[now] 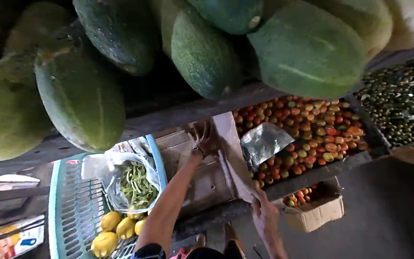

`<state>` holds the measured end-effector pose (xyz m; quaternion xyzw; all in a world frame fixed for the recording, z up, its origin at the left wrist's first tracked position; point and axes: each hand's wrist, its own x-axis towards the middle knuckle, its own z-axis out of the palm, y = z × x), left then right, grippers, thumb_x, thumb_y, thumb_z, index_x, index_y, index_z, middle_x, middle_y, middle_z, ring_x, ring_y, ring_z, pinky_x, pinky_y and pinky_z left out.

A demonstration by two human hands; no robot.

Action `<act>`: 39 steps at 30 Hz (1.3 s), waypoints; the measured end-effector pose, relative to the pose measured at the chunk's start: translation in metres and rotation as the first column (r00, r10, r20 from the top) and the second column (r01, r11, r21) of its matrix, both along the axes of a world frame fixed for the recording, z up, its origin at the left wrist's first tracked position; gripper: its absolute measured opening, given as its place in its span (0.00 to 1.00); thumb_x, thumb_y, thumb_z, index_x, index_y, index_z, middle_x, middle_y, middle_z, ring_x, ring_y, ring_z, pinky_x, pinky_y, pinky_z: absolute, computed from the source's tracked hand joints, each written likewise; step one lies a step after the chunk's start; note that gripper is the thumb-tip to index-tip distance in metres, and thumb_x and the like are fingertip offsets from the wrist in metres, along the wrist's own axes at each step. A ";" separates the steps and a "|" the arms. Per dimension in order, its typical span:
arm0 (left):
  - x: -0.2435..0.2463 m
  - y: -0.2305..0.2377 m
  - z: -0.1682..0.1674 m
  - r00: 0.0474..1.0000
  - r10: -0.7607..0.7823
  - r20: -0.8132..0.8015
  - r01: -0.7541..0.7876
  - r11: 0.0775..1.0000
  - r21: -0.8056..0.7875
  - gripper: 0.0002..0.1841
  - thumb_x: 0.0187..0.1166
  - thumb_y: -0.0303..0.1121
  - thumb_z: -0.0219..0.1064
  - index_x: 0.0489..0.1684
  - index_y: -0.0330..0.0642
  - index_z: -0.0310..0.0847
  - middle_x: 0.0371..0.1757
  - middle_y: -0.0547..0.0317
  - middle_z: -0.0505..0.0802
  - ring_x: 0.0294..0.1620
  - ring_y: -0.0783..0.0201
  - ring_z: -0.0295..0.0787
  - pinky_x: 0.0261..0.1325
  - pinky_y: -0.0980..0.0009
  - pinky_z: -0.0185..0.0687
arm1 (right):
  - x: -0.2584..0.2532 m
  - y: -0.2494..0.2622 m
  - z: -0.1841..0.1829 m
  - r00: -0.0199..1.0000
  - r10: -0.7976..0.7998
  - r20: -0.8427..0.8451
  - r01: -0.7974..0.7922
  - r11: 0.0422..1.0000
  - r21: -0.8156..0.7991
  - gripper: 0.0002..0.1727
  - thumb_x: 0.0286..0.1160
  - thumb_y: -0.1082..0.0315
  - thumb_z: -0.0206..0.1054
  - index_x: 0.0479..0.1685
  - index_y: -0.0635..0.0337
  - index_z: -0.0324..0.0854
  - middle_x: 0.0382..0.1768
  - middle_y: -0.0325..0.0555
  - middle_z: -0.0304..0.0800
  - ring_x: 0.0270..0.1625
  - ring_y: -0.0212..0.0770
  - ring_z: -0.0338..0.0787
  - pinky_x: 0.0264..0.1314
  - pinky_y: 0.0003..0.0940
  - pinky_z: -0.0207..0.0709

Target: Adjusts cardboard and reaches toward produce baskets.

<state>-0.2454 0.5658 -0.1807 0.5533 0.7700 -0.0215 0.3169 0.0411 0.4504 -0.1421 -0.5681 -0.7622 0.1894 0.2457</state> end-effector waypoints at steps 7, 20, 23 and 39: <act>-0.007 0.000 -0.043 0.998 0.011 -0.063 -0.005 0.995 0.096 0.53 0.74 0.46 0.77 0.99 0.57 0.40 0.99 0.50 0.40 0.94 0.24 0.19 0.77 0.12 0.22 | -0.006 0.037 -0.011 0.991 -0.137 0.011 0.137 0.977 -0.166 0.17 0.76 0.76 0.67 0.60 0.76 0.84 0.35 0.69 0.93 0.34 0.71 0.94 0.38 0.68 0.84; 0.016 0.025 -0.028 0.995 -0.063 -0.079 0.067 0.996 0.051 0.75 0.50 0.58 0.89 0.99 0.49 0.30 0.97 0.45 0.29 0.93 0.23 0.15 0.77 0.12 0.21 | 0.000 0.009 -0.001 0.994 0.016 0.107 -0.024 0.997 0.073 0.15 0.71 0.72 0.63 0.50 0.69 0.91 0.37 0.57 0.97 0.33 0.57 0.96 0.33 0.55 0.89; 0.022 0.010 -0.018 0.999 0.003 -0.041 0.001 0.995 0.097 0.58 0.64 0.47 0.85 0.97 0.51 0.47 0.98 0.48 0.37 0.95 0.29 0.21 0.82 0.17 0.24 | -0.035 -0.021 0.007 0.985 0.057 0.165 -0.044 0.996 -0.079 0.18 0.64 0.78 0.68 0.55 0.66 0.90 0.58 0.58 0.94 0.40 0.57 0.98 0.31 0.52 0.89; 0.060 -0.033 0.004 0.996 -0.070 -0.052 0.056 0.971 -0.231 0.50 0.77 0.41 0.74 0.97 0.41 0.42 0.97 0.39 0.38 0.95 0.30 0.18 0.81 0.17 0.17 | -0.046 0.018 0.034 0.903 0.372 0.214 -0.094 0.658 -0.747 0.37 0.81 0.65 0.66 0.91 0.53 0.60 0.78 0.61 0.78 0.64 0.65 0.90 0.60 0.63 0.82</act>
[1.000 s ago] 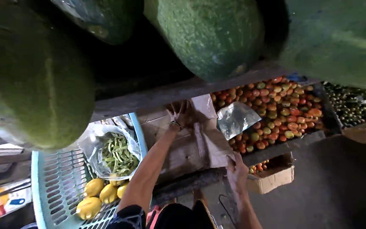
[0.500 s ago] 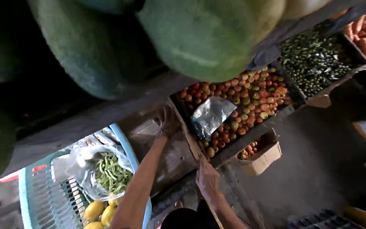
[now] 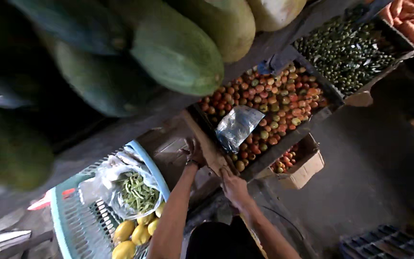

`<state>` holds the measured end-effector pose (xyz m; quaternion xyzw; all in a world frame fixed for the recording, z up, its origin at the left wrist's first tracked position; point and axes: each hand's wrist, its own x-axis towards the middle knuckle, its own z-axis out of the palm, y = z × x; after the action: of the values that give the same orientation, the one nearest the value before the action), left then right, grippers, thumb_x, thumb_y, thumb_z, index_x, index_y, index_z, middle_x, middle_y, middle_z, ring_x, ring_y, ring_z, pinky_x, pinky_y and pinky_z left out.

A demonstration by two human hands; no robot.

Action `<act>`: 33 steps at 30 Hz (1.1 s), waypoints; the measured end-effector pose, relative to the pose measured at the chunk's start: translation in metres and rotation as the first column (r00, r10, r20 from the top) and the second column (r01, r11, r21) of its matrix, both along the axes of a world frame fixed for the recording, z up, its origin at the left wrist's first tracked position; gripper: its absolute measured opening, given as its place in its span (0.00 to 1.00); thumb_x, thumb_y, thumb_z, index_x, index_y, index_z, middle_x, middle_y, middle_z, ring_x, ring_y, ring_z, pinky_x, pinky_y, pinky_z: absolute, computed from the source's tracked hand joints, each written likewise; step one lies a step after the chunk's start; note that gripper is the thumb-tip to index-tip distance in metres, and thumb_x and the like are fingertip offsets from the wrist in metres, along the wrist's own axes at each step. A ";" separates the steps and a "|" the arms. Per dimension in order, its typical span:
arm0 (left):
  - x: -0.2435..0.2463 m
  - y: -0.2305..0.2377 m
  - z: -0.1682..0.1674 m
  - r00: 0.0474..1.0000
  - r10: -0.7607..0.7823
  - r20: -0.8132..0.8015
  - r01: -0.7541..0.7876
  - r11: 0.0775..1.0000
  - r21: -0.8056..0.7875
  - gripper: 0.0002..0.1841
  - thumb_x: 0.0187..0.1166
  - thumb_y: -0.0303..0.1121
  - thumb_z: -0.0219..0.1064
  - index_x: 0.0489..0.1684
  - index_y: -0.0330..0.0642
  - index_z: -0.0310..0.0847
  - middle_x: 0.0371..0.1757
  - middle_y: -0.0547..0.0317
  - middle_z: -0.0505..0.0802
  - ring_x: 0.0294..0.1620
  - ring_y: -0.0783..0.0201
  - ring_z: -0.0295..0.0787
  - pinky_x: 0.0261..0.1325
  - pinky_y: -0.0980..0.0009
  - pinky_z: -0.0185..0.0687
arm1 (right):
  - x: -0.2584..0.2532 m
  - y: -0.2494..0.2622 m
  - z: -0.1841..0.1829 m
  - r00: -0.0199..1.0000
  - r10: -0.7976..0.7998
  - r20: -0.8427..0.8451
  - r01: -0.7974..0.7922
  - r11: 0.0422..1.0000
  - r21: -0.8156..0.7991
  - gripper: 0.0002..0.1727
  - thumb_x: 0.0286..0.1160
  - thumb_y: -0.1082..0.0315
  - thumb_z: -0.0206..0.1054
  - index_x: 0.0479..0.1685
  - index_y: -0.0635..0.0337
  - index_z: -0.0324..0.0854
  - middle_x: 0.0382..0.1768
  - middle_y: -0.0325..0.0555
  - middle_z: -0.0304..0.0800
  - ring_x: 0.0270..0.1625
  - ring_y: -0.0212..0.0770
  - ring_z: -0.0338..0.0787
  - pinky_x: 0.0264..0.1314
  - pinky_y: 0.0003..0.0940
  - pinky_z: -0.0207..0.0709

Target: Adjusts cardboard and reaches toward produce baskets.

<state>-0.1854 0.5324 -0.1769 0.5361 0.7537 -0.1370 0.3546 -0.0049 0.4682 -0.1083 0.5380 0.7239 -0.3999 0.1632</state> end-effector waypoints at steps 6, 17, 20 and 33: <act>0.016 -0.029 0.000 0.984 0.162 0.074 -0.172 0.973 0.157 0.58 0.68 0.51 0.80 0.99 0.59 0.38 0.98 0.42 0.36 0.96 0.30 0.25 0.85 0.22 0.33 | 0.048 0.057 0.096 0.963 -0.046 -0.264 0.088 0.985 0.150 0.33 0.85 0.54 0.66 0.85 0.60 0.69 0.65 0.66 0.87 0.65 0.64 0.89 0.71 0.65 0.76; 0.137 -0.355 0.052 0.820 -0.004 0.573 -0.241 0.904 0.352 0.22 0.80 0.32 0.70 0.72 0.36 0.82 0.76 0.39 0.85 0.80 0.39 0.78 0.81 0.41 0.70 | 0.050 -0.040 0.043 0.613 0.672 -0.415 -0.233 0.656 0.718 0.17 0.81 0.61 0.62 0.33 0.65 0.91 0.31 0.52 0.95 0.39 0.52 0.96 0.59 0.50 0.86; 0.131 -0.416 0.047 0.815 0.421 0.399 -0.329 0.902 -0.280 0.29 0.86 0.41 0.66 0.84 0.37 0.70 0.84 0.32 0.74 0.84 0.31 0.68 0.80 0.32 0.63 | 0.048 -0.098 0.027 0.559 0.719 -0.412 -0.421 0.675 0.606 0.11 0.72 0.68 0.65 0.33 0.64 0.93 0.37 0.54 0.96 0.47 0.57 0.96 0.58 0.53 0.87; 0.165 -0.690 -0.080 0.074 0.948 0.309 -0.932 0.176 -0.317 0.27 0.89 0.40 0.62 0.81 0.32 0.72 0.80 0.32 0.79 0.83 0.37 0.73 0.87 0.44 0.62 | -0.010 -0.332 -0.098 0.464 0.854 -0.236 -0.875 0.400 -0.273 0.17 0.85 0.68 0.60 0.65 0.65 0.85 0.61 0.61 0.91 0.67 0.57 0.89 0.78 0.53 0.75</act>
<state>-0.0200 -0.1575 -0.2567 -0.0660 0.8134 0.2354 0.5279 -0.0151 0.1360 -0.2059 0.0347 0.8155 -0.3970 0.4196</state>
